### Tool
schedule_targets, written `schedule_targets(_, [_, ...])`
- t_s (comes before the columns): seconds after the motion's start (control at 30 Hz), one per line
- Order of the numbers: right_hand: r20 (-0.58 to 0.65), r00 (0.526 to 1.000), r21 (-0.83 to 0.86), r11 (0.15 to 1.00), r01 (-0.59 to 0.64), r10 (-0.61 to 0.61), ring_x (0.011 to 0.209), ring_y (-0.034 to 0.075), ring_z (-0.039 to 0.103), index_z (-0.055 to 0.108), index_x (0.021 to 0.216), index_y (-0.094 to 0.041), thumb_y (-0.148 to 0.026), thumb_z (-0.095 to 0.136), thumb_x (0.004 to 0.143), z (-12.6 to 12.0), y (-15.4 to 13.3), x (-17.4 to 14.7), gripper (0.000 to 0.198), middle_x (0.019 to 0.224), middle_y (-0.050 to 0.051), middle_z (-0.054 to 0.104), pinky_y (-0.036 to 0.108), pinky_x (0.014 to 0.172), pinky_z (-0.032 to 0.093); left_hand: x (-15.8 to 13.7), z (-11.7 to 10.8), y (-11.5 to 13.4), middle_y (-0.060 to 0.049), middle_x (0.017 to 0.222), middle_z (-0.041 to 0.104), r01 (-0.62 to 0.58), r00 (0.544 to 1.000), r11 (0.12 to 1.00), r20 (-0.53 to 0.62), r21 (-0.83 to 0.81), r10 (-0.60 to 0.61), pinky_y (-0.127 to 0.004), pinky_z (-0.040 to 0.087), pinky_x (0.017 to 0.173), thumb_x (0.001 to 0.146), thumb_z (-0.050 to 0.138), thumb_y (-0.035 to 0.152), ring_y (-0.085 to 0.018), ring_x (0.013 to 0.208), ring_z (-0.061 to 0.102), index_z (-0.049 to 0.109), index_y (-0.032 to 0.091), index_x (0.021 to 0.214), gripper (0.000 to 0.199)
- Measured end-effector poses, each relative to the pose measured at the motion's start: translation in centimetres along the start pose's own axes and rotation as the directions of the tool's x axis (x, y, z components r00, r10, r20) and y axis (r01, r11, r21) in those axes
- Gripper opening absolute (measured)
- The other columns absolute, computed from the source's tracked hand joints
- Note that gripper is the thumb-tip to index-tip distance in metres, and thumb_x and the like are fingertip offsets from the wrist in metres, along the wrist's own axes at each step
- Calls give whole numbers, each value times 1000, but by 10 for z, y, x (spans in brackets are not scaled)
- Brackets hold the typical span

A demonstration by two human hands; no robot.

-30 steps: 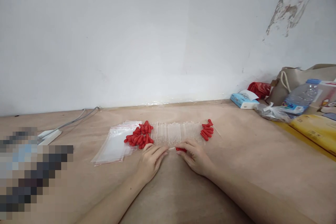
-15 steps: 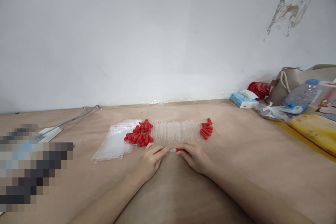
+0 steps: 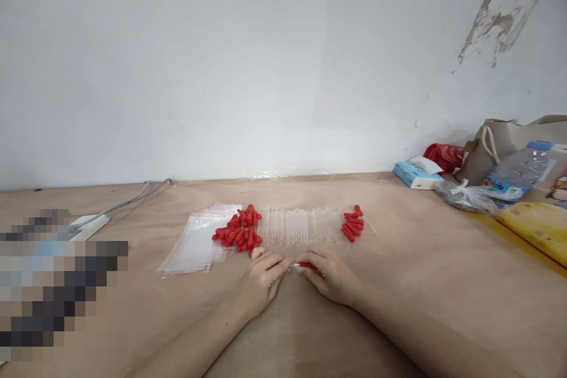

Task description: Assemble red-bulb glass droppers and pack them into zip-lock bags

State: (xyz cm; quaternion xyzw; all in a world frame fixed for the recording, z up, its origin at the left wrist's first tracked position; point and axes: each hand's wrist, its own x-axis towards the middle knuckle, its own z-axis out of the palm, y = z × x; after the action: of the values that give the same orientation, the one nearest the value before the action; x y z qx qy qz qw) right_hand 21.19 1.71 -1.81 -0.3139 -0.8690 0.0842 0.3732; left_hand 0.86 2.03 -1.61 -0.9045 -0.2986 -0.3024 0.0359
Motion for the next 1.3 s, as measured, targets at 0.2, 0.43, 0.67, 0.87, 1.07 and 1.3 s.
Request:
schedule_targets(0.2, [-24, 995, 165, 982, -88, 93, 74, 14, 56, 61, 90, -21, -27, 46, 84, -5, 0, 9, 17, 79, 4, 62, 27, 67, 45, 5, 5, 0, -3, 81, 62, 61, 998, 998, -16, -30, -62, -32, 34, 75, 89, 38, 18, -14, 74, 54, 54, 22, 109, 26])
schedule_targets(0.43, [-181, 822, 632, 704, -324, 541, 66, 13, 57, 55, 75, -19, -38, 68, 64, -39, 12, 24, 26, 70, 0, 59, 26, 61, 47, 5, -8, -8, -10, 115, 51, 291, 953, 957, -81, -20, -291, -40, 32, 90, 84, 48, 32, -22, 104, 45, 27, 20, 131, 52])
schedule_targets(0.67, [-347, 592, 645, 644, -412, 727, 64, 12, 55, 56, 98, -21, -44, 68, 61, -125, 68, 19, 45, 68, -2, 57, 26, 62, 45, 5, -10, -6, -9, 107, 53, 209, 973, 976, -114, 54, -202, -41, 33, 90, 83, 48, 28, -23, 101, 46, 45, 20, 115, 34])
schedule_targets(0.87, [-356, 553, 179, 636, -751, 754, 56, 14, 53, 62, 89, -16, -39, 56, 71, -119, 137, -9, 30, 59, 2, 58, 26, 53, 41, 9, -13, 0, -7, 102, 56, 221, 973, 973, -84, 70, -215, -42, 29, 91, 81, 48, 25, -22, 99, 48, 52, 20, 106, 26])
schedule_targets(1.07, [-352, 586, 38, 636, -770, 730, 56, 14, 55, 63, 99, -14, -42, 53, 71, -84, 165, -20, 41, 62, 2, 61, 25, 52, 39, 9, -14, 0, -6, 98, 57, 219, 975, 974, -51, 65, -216, -43, 26, 92, 81, 48, 23, -21, 96, 49, 56, 22, 99, 20])
schedule_targets(1.3, [-338, 644, 27, 691, -722, 686, 59, 14, 54, 66, 83, -16, -45, 46, 75, -87, 159, -23, 36, 71, 5, 65, 25, 54, 39, 8, -14, -2, -5, 97, 58, 216, 976, 974, -42, 61, -214, -44, 25, 93, 81, 48, 23, -21, 95, 49, 58, 22, 94, 16])
